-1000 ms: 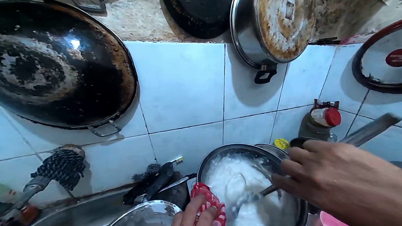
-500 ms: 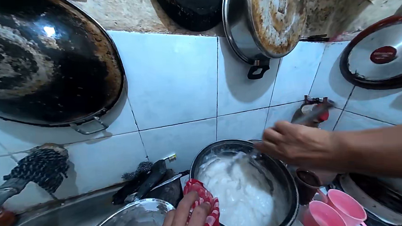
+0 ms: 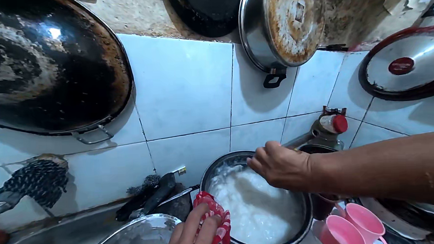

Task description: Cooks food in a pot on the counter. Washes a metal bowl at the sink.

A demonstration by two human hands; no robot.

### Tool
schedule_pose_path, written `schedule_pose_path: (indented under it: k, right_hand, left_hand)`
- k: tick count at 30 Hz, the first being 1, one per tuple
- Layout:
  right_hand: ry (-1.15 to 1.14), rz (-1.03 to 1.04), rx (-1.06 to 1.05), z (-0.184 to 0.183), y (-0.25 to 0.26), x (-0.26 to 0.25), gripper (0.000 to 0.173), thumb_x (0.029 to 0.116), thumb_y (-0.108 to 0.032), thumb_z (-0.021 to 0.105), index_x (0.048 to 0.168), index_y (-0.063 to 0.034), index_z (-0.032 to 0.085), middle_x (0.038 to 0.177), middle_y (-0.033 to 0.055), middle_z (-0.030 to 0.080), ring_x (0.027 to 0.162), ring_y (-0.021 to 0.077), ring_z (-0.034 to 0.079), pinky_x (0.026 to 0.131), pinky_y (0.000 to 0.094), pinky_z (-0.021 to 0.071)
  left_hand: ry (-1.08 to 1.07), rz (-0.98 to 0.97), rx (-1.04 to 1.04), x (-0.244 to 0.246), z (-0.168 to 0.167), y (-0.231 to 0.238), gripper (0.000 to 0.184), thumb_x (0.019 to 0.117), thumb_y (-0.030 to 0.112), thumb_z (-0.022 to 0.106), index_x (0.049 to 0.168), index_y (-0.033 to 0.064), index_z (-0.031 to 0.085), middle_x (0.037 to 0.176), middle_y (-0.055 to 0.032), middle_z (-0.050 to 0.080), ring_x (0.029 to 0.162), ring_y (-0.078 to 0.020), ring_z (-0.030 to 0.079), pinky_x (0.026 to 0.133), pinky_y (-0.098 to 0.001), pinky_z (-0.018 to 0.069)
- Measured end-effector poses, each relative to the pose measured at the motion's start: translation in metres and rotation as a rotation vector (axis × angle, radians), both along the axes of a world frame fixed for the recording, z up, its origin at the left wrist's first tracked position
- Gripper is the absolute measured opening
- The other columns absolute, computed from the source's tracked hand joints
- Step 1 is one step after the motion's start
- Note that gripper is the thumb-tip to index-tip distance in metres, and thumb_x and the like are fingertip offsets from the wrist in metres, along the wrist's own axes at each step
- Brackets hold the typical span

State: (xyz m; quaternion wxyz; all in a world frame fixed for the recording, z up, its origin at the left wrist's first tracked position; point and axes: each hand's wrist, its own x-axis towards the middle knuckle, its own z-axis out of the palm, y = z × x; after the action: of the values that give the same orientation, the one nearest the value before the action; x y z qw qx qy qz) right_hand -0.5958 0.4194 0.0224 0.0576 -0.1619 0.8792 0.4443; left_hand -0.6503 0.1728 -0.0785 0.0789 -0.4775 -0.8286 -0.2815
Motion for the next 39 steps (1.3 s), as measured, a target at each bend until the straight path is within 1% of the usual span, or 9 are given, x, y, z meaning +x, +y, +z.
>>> schedule_pose_path:
  k: [3, 7, 17, 20, 25, 29, 34, 36, 39]
  right_hand:
    - [-0.186, -0.149, 0.009, 0.000, -0.001, 0.021, 0.026, 0.0977, 0.012, 0.042, 0.120, 0.0171, 0.054, 0.106, 0.0277, 0.062, 0.093, 0.0404, 0.066, 0.077, 0.0465, 0.0539]
    - [-0.287, -0.327, -0.118, 0.036, 0.002, 0.046, 0.007, 0.0922, -0.010, 0.068, 0.096, -0.0047, 0.071, 0.083, 0.0133, 0.066, 0.073, 0.0312, 0.066, 0.063, 0.0461, 0.0523]
    - [-0.280, -0.789, -0.897, 0.006, 0.011, 0.010, 0.031, 0.1069, -0.020, 0.053, 0.132, -0.0135, 0.070, 0.113, 0.0205, 0.072, 0.107, 0.0385, 0.067, 0.092, 0.0610, 0.0489]
    - [-0.115, -0.750, -0.816, 0.017, 0.029, 0.021, 0.031, 0.1078, -0.025, 0.052, 0.132, -0.0206, 0.071, 0.110, 0.0140, 0.073, 0.103, 0.0341, 0.069, 0.088, 0.0595, 0.0518]
    - [0.312, -0.187, -0.394, 0.027, 0.060, 0.064, 0.020, 0.0898, -0.020, 0.073, 0.107, -0.0305, 0.077, 0.082, -0.0042, 0.068, 0.064, 0.0177, 0.066, 0.049, 0.0393, 0.0510]
    - [0.457, 0.081, -0.284, 0.000, 0.051, 0.050, 0.037, 0.0765, 0.003, 0.076, 0.110, -0.0129, 0.075, 0.079, 0.0084, 0.065, 0.065, 0.0283, 0.065, 0.050, 0.0411, 0.0492]
    - [0.243, 0.093, -0.381, -0.031, 0.036, 0.057, 0.035, 0.0781, -0.001, 0.076, 0.111, -0.0132, 0.073, 0.081, 0.0086, 0.065, 0.067, 0.0280, 0.067, 0.050, 0.0402, 0.0523]
    - [0.187, 0.020, -0.430, -0.001, 0.035, 0.079, 0.034, 0.0753, -0.008, 0.080, 0.106, -0.0205, 0.075, 0.077, 0.0043, 0.064, 0.060, 0.0247, 0.065, 0.044, 0.0410, 0.0494]
    - [-0.016, -0.292, -0.454, 0.057, 0.025, 0.101, 0.027, 0.0908, -0.019, 0.073, 0.116, -0.0268, 0.076, 0.080, 0.0039, 0.066, 0.062, 0.0250, 0.065, 0.049, 0.0448, 0.0489]
  left_hand:
    - [-0.005, 0.000, -0.002, -0.001, 0.001, 0.000, 0.026, 0.0984, 0.009, 0.057, 0.119, -0.0024, 0.069, 0.135, -0.0279, 0.059, 0.103, -0.0483, 0.065, 0.082, -0.0535, 0.0566]
    - [-0.042, 0.002, 0.027, 0.000, -0.004, 0.001, 0.027, 0.0980, 0.010, 0.057, 0.119, -0.0020, 0.069, 0.135, -0.0285, 0.058, 0.103, -0.0480, 0.064, 0.082, -0.0536, 0.0565]
    - [-0.018, 0.013, 0.051, -0.001, -0.005, 0.001, 0.027, 0.0987, 0.010, 0.056, 0.119, -0.0024, 0.069, 0.134, -0.0274, 0.060, 0.103, -0.0456, 0.066, 0.082, -0.0526, 0.0570]
    - [-0.045, 0.015, 0.013, -0.001, -0.003, -0.001, 0.028, 0.0989, 0.011, 0.056, 0.120, -0.0022, 0.068, 0.136, -0.0272, 0.058, 0.106, -0.0462, 0.065, 0.084, -0.0535, 0.0563]
    - [-0.060, 0.017, 0.020, -0.002, -0.003, 0.000, 0.027, 0.0993, 0.012, 0.057, 0.120, -0.0006, 0.068, 0.135, -0.0268, 0.058, 0.104, -0.0455, 0.065, 0.082, -0.0520, 0.0564]
    - [-0.046, 0.000, 0.036, -0.002, -0.006, -0.001, 0.028, 0.0997, 0.013, 0.055, 0.120, -0.0019, 0.068, 0.135, -0.0285, 0.058, 0.106, -0.0464, 0.064, 0.084, -0.0528, 0.0560]
    - [-0.030, 0.009, 0.024, -0.002, -0.004, -0.001, 0.028, 0.0996, 0.012, 0.055, 0.120, -0.0009, 0.069, 0.135, -0.0271, 0.059, 0.103, -0.0456, 0.065, 0.082, -0.0520, 0.0567]
    - [-0.047, 0.017, 0.027, -0.001, -0.004, 0.000, 0.027, 0.0991, 0.011, 0.056, 0.120, -0.0004, 0.069, 0.135, -0.0264, 0.059, 0.102, -0.0454, 0.065, 0.082, -0.0523, 0.0567]
    - [-0.076, 0.014, 0.023, 0.000, -0.003, 0.000, 0.027, 0.0989, 0.011, 0.057, 0.120, -0.0010, 0.069, 0.136, -0.0275, 0.059, 0.103, -0.0464, 0.065, 0.083, -0.0532, 0.0564]
